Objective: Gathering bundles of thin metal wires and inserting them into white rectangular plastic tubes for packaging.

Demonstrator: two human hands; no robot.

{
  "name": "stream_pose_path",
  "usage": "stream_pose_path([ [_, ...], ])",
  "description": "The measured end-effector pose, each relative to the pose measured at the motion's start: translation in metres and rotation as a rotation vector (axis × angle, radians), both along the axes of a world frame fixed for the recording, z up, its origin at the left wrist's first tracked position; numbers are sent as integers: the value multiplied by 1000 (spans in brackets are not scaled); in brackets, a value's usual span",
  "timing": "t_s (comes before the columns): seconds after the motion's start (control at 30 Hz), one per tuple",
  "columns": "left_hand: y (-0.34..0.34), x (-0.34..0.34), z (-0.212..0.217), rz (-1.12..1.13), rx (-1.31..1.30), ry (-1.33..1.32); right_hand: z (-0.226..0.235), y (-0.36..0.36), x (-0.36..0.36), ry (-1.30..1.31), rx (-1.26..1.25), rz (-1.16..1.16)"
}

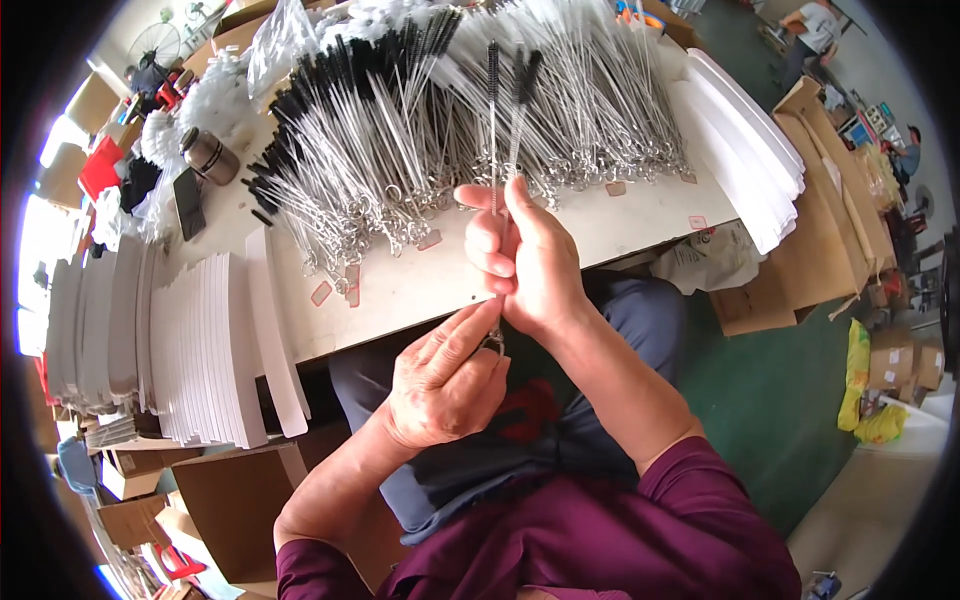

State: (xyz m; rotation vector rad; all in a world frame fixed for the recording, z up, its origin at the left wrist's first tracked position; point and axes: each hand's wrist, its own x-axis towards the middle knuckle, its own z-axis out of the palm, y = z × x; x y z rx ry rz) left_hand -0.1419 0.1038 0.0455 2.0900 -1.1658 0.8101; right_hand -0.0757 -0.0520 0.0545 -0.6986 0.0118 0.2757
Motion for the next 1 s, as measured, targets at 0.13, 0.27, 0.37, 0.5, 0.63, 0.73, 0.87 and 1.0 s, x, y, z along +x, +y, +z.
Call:
stream_pose_path([
  [0.13,-14,3,-14,-34,80,161,-13,-32,3,60,-86,-171],
  [0.27,-21,21,-23,-83,56,299,-39,-85,21,-21,-283,-406],
  [0.37,-36,54,-18,-27,-3,488,-63,-132,32,-46,-486,-626],
  [0.5,-70,109,-9,42,-60,520,-85,-151,37,-19,-641,-682],
  [0.63,-121,163,-5,89,35,425,-95,-157,41,-74,-678,-681],
  [0.73,-151,184,-2,145,152,419,-87,-155,36,-17,-583,-651],
  [0.87,-181,202,-10,229,337,364,-88,-150,36,10,-599,-699],
  [1.0,-193,210,-15,246,483,300,-89,-150,35,-8,-608,-704],
])
